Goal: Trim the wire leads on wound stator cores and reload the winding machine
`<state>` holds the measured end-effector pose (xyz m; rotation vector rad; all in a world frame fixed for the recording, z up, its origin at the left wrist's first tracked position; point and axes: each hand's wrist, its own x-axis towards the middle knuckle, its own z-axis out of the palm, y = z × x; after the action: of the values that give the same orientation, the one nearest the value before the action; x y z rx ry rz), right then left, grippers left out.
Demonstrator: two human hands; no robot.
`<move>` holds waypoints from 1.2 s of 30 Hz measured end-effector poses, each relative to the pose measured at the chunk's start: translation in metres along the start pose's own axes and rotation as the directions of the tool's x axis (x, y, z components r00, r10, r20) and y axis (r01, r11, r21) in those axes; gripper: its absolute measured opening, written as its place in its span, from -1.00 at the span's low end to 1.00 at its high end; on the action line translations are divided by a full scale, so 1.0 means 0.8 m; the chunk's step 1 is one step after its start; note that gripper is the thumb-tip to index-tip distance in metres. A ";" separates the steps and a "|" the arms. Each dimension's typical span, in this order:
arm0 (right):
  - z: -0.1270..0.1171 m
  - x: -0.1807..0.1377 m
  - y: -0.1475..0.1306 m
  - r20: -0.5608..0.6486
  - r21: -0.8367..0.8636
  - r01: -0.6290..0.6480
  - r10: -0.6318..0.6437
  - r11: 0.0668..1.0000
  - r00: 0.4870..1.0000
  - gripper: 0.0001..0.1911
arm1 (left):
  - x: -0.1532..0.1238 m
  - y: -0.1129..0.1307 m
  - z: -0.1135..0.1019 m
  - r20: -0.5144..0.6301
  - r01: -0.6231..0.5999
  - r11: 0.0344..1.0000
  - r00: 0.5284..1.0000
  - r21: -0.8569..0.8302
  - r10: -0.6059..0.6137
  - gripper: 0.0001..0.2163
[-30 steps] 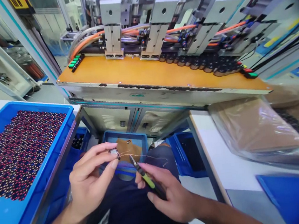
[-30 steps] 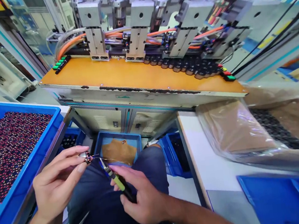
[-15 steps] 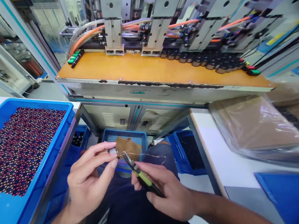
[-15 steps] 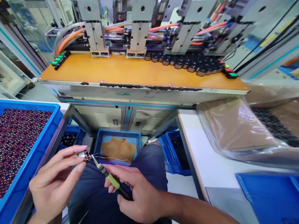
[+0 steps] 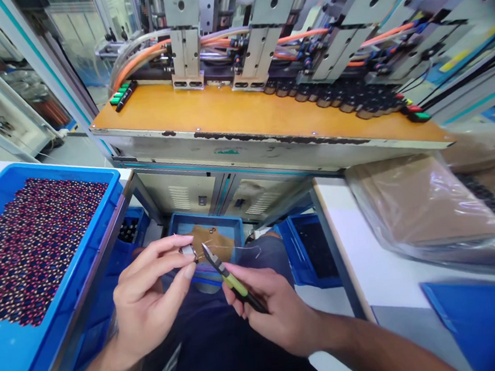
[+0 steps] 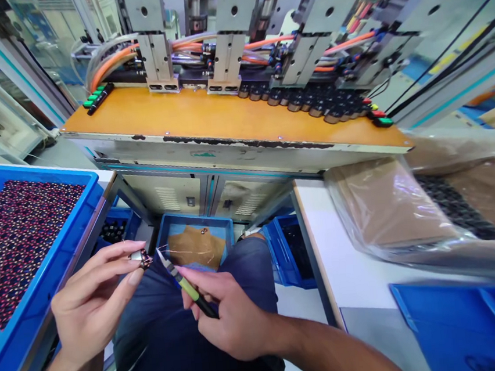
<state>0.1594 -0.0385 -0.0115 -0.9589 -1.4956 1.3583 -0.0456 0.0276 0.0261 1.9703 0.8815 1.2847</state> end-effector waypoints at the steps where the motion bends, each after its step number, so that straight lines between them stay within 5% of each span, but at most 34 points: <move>1: -0.002 0.000 0.000 -0.002 0.027 -0.045 0.045 0.999 0.999 -0.31 | 0.000 -0.002 -0.001 0.013 -0.012 1.000 1.000 -0.001 0.012 -0.69; 5: -0.014 -0.004 -0.007 0.001 0.097 -0.118 0.118 0.988 0.993 -0.27 | 0.000 -0.012 -0.002 0.018 -0.121 0.993 0.993 -0.019 0.121 -0.62; 11: -0.027 -0.017 -0.033 0.069 0.042 -0.002 -0.001 0.999 0.998 -0.10 | -0.005 -0.017 0.000 -0.056 -0.148 0.960 0.989 -0.239 0.139 -0.28; 36: -0.009 -0.005 -0.050 0.190 0.190 -0.099 0.063 0.977 0.980 -0.17 | -0.024 -0.016 -0.005 -0.014 -0.094 0.966 0.996 -0.241 0.093 -0.34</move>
<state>0.1680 -0.0444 0.0279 -0.7923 -1.4341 1.6597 -0.0576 0.0204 0.0070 1.8357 0.6068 1.3782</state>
